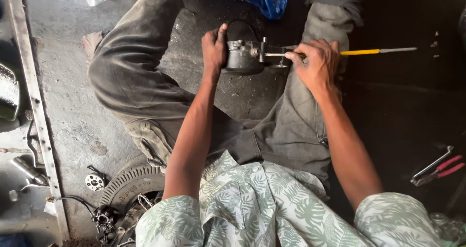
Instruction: The person uses a screwdriver to pry apart the metal casing of a motor component and then removes the internal stator. They continue using the screwdriver to scrape debris from the interior of the housing and the internal parts.
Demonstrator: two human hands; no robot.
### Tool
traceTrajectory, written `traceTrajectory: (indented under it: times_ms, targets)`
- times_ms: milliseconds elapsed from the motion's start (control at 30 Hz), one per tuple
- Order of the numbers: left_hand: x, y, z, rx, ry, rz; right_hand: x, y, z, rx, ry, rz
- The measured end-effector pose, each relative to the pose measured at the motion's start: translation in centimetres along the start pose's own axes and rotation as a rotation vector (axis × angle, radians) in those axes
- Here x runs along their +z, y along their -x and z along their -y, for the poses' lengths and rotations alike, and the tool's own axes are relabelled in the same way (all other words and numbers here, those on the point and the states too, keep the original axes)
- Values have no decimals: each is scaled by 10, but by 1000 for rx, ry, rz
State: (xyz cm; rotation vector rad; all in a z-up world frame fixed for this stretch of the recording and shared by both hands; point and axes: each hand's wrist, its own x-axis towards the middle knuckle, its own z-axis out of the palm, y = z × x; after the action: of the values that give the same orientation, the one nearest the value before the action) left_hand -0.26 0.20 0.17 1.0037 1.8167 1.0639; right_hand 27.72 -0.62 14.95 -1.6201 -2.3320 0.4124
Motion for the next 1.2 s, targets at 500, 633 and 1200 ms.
traceTrajectory:
  times_ms: [500,633,1200]
  targets:
    - [4,27,-59,436,-355,-95,21,-8,16,42,-61,-70]
    - [3,26,-64,279,-319,-28,26,3,17,-3,-55,-139]
    - [2,32,-62,321,-258,-88,20,12,30,43,-128,-257]
